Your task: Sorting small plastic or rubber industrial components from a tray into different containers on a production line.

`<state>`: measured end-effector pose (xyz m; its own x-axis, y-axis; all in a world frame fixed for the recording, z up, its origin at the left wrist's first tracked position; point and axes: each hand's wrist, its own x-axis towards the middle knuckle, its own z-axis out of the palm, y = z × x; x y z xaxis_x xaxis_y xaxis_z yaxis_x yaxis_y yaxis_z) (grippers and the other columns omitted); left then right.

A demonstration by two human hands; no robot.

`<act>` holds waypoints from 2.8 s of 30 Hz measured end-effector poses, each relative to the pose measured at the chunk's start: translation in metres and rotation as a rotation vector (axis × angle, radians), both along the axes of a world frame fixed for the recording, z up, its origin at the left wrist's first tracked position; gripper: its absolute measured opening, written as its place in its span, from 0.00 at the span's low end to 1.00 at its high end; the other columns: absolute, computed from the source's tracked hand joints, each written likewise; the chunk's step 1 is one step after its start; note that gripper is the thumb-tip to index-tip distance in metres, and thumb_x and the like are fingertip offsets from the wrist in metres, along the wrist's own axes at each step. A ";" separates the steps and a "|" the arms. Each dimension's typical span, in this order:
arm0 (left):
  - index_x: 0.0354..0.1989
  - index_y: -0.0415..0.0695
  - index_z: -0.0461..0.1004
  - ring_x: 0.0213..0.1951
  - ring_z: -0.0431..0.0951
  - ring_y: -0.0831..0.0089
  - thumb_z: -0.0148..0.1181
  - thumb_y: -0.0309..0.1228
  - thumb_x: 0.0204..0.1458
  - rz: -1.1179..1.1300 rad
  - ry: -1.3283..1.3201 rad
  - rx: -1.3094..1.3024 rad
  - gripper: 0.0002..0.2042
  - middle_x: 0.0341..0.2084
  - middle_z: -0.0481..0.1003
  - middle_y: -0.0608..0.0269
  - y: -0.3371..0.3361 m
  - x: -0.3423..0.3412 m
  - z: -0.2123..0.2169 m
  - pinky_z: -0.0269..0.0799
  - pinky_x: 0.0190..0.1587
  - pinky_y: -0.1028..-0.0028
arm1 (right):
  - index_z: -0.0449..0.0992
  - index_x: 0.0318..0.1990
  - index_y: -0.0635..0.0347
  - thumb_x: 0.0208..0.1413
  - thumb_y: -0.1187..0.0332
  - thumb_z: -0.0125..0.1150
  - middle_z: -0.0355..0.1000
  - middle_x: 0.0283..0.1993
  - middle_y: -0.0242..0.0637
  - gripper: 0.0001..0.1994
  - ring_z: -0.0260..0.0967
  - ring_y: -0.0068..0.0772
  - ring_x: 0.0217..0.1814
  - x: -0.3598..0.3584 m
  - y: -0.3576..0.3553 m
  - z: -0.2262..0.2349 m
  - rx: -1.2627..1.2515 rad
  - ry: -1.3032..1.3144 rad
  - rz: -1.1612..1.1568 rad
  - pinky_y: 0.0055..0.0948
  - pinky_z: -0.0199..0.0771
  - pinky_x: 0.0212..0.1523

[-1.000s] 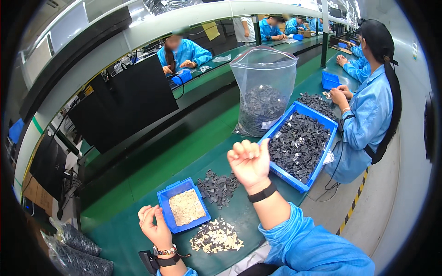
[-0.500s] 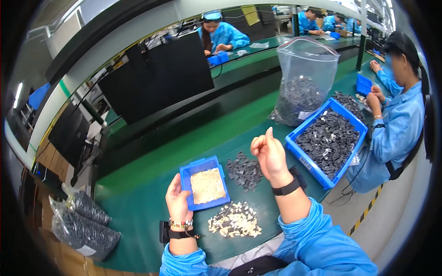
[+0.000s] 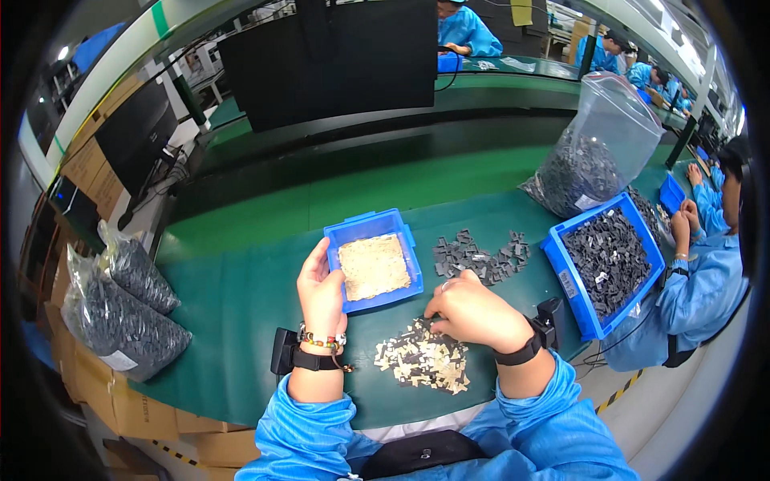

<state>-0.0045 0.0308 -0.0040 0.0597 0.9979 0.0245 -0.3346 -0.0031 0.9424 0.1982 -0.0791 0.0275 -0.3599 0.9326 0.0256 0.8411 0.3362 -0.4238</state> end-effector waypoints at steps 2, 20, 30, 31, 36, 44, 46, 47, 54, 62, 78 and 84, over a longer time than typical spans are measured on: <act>0.62 0.30 0.61 0.61 0.66 0.64 0.43 0.08 0.42 -0.001 0.004 0.005 0.31 0.59 0.66 0.48 -0.003 0.000 -0.001 0.60 0.63 0.69 | 0.82 0.36 0.55 0.44 0.65 0.69 0.77 0.30 0.35 0.10 0.73 0.35 0.41 -0.003 -0.002 -0.001 -0.010 -0.051 -0.011 0.36 0.55 0.48; 0.62 0.30 0.61 0.62 0.64 0.63 0.42 0.09 0.43 -0.009 0.028 0.015 0.31 0.60 0.64 0.47 -0.002 0.005 -0.001 0.59 0.64 0.68 | 0.81 0.32 0.49 0.45 0.64 0.68 0.73 0.36 0.29 0.06 0.61 0.39 0.49 0.002 0.006 -0.015 -0.078 -0.106 0.006 0.40 0.53 0.48; 0.62 0.31 0.61 0.62 0.65 0.63 0.42 0.10 0.42 -0.012 0.027 0.025 0.31 0.60 0.65 0.48 -0.004 0.005 -0.004 0.60 0.63 0.68 | 0.81 0.32 0.50 0.45 0.66 0.67 0.72 0.35 0.29 0.05 0.61 0.39 0.49 0.003 0.003 -0.015 -0.058 -0.087 0.006 0.38 0.52 0.48; 0.62 0.31 0.61 0.62 0.65 0.64 0.42 0.10 0.42 -0.020 0.022 0.027 0.31 0.60 0.65 0.48 -0.006 0.007 -0.002 0.60 0.63 0.68 | 0.81 0.32 0.50 0.45 0.66 0.67 0.72 0.35 0.29 0.05 0.61 0.39 0.49 0.002 0.003 -0.015 -0.061 -0.089 0.007 0.38 0.52 0.48; 0.62 0.30 0.60 0.61 0.66 0.64 0.42 0.10 0.42 -0.018 0.038 0.018 0.31 0.59 0.65 0.47 -0.004 0.006 -0.004 0.61 0.63 0.69 | 0.81 0.30 0.50 0.44 0.64 0.68 0.72 0.35 0.30 0.05 0.60 0.39 0.48 0.002 0.004 -0.016 -0.055 -0.148 0.021 0.38 0.52 0.47; 0.62 0.31 0.60 0.60 0.67 0.65 0.42 0.10 0.42 -0.039 0.012 0.023 0.32 0.59 0.66 0.48 -0.004 0.008 0.001 0.62 0.62 0.70 | 0.82 0.33 0.50 0.43 0.63 0.69 0.73 0.36 0.29 0.09 0.60 0.39 0.49 0.004 0.001 -0.009 -0.065 -0.134 0.009 0.40 0.51 0.47; 0.62 0.31 0.60 0.61 0.66 0.65 0.42 0.10 0.42 -0.036 0.013 0.026 0.32 0.59 0.66 0.48 -0.003 0.006 0.001 0.62 0.62 0.70 | 0.83 0.34 0.50 0.44 0.63 0.69 0.74 0.37 0.29 0.09 0.60 0.39 0.49 0.002 0.004 -0.010 -0.070 -0.150 0.009 0.40 0.51 0.47; 0.62 0.31 0.60 0.61 0.66 0.65 0.42 0.10 0.42 -0.031 0.028 0.026 0.32 0.59 0.66 0.48 -0.003 0.005 0.001 0.61 0.62 0.70 | 0.83 0.33 0.51 0.44 0.64 0.68 0.74 0.37 0.29 0.07 0.60 0.39 0.49 0.000 0.004 -0.008 -0.089 -0.154 0.017 0.40 0.52 0.47; 0.63 0.31 0.60 0.60 0.67 0.65 0.42 0.09 0.43 -0.030 0.016 0.032 0.32 0.59 0.66 0.48 -0.005 0.007 0.001 0.61 0.62 0.70 | 0.82 0.32 0.54 0.47 0.69 0.63 0.76 0.34 0.32 0.05 0.64 0.39 0.46 0.003 0.004 -0.005 -0.081 -0.149 0.004 0.40 0.56 0.47; 0.62 0.32 0.61 0.58 0.69 0.67 0.44 0.10 0.43 -0.044 0.117 0.104 0.31 0.57 0.68 0.50 -0.018 0.015 -0.004 0.63 0.61 0.71 | 0.80 0.38 0.70 0.55 0.79 0.58 0.78 0.33 0.38 0.06 0.74 0.24 0.35 0.037 0.006 0.011 -0.227 1.039 0.030 0.24 0.74 0.38; 0.63 0.36 0.62 0.67 0.58 0.62 0.48 0.16 0.46 -0.100 0.261 0.271 0.30 0.65 0.59 0.48 -0.017 0.007 -0.042 0.50 0.68 0.69 | 0.82 0.34 0.69 0.47 0.80 0.66 0.80 0.35 0.43 0.06 0.78 0.28 0.37 0.032 0.015 0.005 -0.363 0.900 0.249 0.25 0.76 0.42; 0.65 0.38 0.58 0.68 0.56 0.59 0.44 0.15 0.43 -0.080 0.376 0.336 0.33 0.65 0.58 0.46 -0.026 0.008 -0.055 0.50 0.68 0.68 | 0.81 0.36 0.70 0.53 0.77 0.63 0.80 0.33 0.41 0.06 0.77 0.26 0.36 0.034 0.015 -0.005 -0.144 1.150 0.103 0.26 0.77 0.42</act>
<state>0.0038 0.0047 -0.0594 0.2015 0.9306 0.3057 0.0156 -0.3151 0.9489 0.2321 -0.0639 0.0221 -0.2678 0.9211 0.2828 -0.0932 0.2673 -0.9591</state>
